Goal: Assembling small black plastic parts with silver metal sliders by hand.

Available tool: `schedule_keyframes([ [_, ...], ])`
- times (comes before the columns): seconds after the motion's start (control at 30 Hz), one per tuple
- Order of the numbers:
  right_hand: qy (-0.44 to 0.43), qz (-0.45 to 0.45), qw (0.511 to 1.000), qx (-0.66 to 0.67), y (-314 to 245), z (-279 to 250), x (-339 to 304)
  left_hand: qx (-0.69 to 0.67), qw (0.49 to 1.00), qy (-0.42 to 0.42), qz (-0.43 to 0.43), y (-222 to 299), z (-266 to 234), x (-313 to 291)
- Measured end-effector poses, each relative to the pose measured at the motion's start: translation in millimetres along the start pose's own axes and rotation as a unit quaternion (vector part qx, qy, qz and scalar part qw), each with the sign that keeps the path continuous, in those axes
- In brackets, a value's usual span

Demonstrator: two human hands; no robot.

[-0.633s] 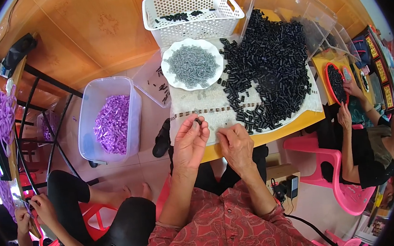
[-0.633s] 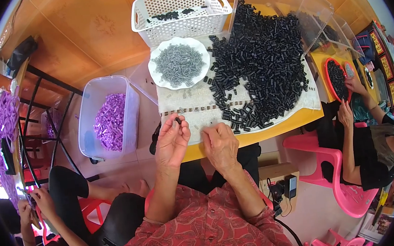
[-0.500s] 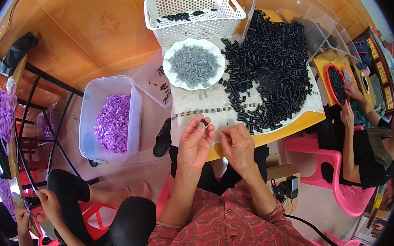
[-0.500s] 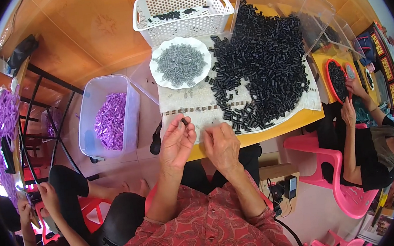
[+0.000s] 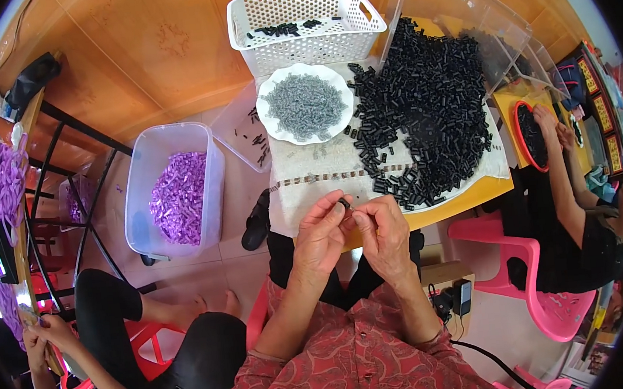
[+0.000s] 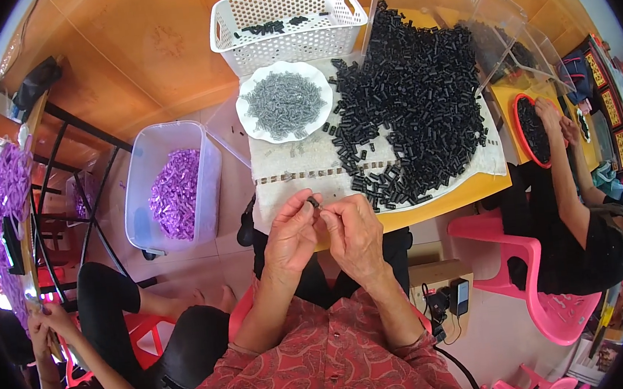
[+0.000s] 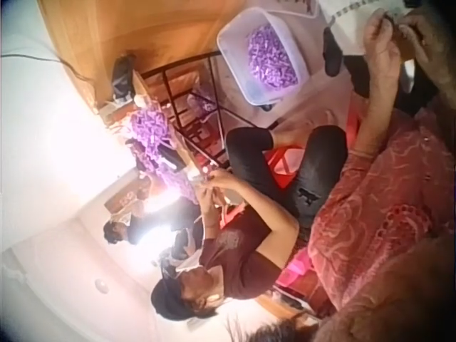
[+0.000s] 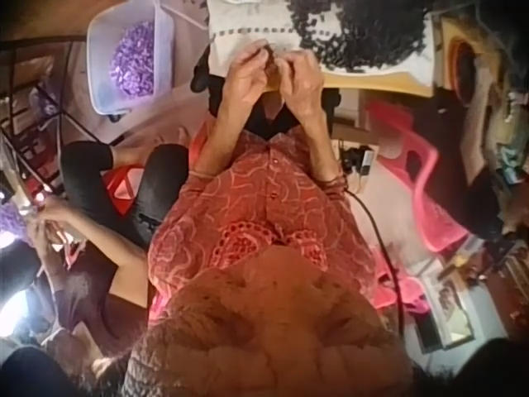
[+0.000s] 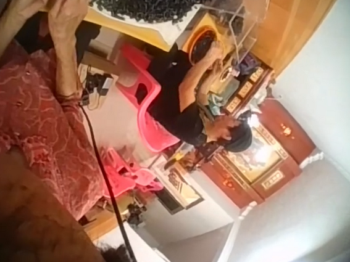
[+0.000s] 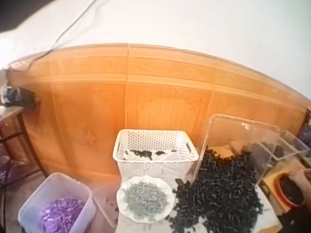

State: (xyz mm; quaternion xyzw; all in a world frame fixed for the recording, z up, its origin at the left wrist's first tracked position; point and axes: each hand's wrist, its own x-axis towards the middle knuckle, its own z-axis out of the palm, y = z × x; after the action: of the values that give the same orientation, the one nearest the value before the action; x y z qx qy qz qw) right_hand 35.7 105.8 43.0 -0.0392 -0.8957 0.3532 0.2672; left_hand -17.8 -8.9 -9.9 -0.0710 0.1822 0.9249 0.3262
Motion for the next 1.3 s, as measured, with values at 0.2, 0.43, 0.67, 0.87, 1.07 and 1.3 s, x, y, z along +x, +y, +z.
schedule_keyframes([
  [0.2, 0.004, 0.022, 1.0, 0.007, -2.0, 0.2, 0.8, -0.004, 1.0, -0.005, -0.024, -1.8, 2.4, -1.4],
  [0.43, -0.005, 0.055, 0.998, 0.016, -2.8, -4.7, 3.7, 0.023, 0.999, -0.015, -0.018, -5.5, 1.1, -1.2],
  [0.67, -0.007, 0.147, 0.985, 0.094, -4.8, -8.4, 6.7, 0.006, 1.0, -0.004, -0.028, -9.3, 4.1, -0.3],
  [0.87, 0.063, 0.095, 0.993, -0.016, 18.4, -13.9, 14.2, 0.009, 0.998, 0.032, -0.045, -5.9, 0.3, -1.4],
  [1.07, 0.063, 0.076, 0.975, -0.198, 75.8, -17.7, 45.4, -0.011, 0.999, 0.003, -0.05, -8.0, 2.1, -0.4],
  [1.3, 0.015, 0.097, 0.966, -0.239, 96.7, -7.5, 64.4, 0.019, 0.998, -0.045, -0.027, -4.4, 4.2, -2.7],
])
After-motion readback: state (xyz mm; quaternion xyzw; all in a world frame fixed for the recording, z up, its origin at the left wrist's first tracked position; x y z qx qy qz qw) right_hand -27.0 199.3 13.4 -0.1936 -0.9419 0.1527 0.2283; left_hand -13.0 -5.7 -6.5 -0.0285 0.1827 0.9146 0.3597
